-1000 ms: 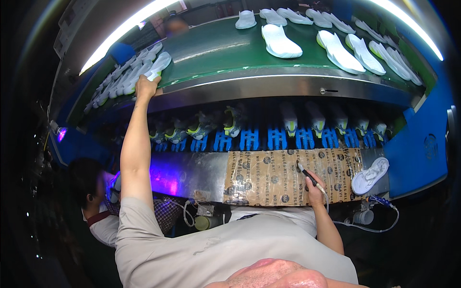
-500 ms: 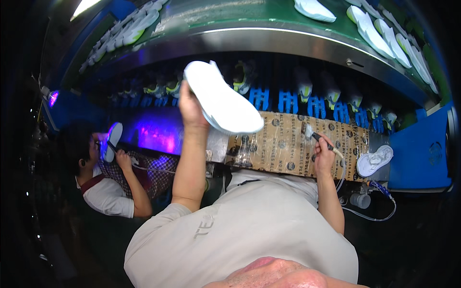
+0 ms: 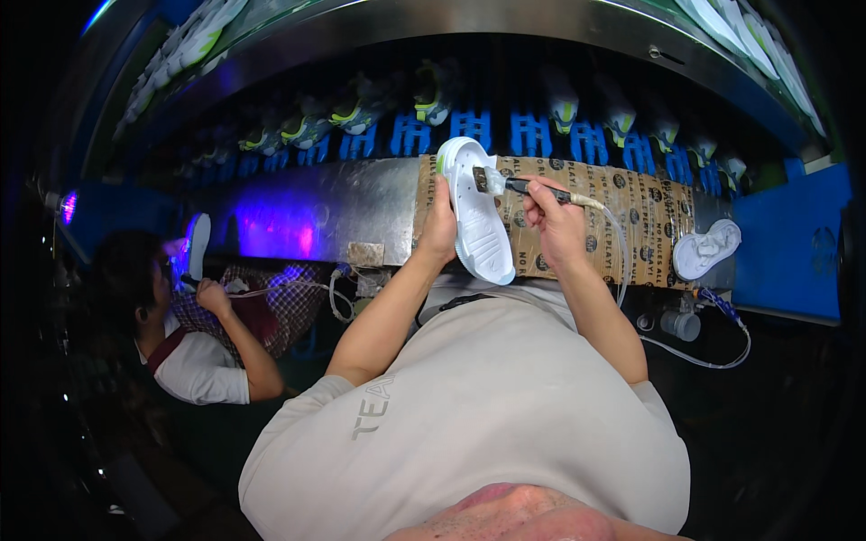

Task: The person repeatedly picks up white clog-style shoes from a conveyor belt, uses a brush to scrub the interior and exterior surfaces, and places them back on the belt. The process continues for multiple shoes in a repetitive sequence.

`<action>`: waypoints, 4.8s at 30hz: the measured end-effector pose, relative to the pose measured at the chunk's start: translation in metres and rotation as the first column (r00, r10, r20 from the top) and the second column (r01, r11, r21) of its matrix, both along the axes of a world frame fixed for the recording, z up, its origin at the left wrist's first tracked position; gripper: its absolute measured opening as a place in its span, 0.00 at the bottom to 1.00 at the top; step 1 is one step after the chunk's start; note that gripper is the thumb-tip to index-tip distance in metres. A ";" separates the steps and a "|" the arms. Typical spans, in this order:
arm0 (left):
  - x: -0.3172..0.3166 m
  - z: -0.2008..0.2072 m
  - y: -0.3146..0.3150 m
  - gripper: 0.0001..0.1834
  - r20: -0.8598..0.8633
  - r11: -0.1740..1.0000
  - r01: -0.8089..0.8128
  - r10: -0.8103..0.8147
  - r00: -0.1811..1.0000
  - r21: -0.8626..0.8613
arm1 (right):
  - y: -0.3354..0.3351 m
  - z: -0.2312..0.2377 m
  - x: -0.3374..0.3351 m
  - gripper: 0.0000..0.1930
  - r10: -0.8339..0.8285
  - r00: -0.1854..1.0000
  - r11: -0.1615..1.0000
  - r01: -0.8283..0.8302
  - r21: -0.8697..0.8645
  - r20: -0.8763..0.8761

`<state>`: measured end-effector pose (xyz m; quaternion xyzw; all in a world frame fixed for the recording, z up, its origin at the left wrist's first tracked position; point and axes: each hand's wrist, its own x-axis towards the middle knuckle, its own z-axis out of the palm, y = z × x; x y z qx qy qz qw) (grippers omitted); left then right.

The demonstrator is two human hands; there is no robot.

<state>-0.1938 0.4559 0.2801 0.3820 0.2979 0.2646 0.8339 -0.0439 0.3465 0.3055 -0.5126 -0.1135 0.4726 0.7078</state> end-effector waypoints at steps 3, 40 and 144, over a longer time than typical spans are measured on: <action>0.007 -0.024 -0.002 0.38 -0.069 0.994 -0.085 0.090 0.994 0.067 | 0.009 0.002 -0.012 0.16 -0.008 1.000 1.000 0.008 0.006 0.003; 0.037 0.068 0.050 0.46 0.405 0.993 0.115 -0.119 0.906 0.035 | -0.032 0.036 0.014 0.16 0.402 0.892 0.895 -0.430 0.119 0.204; -0.131 0.267 0.417 0.42 -0.369 0.356 0.352 0.929 -0.031 0.866 | -0.077 -0.018 0.007 0.17 -0.013 0.828 0.994 -0.051 0.098 0.561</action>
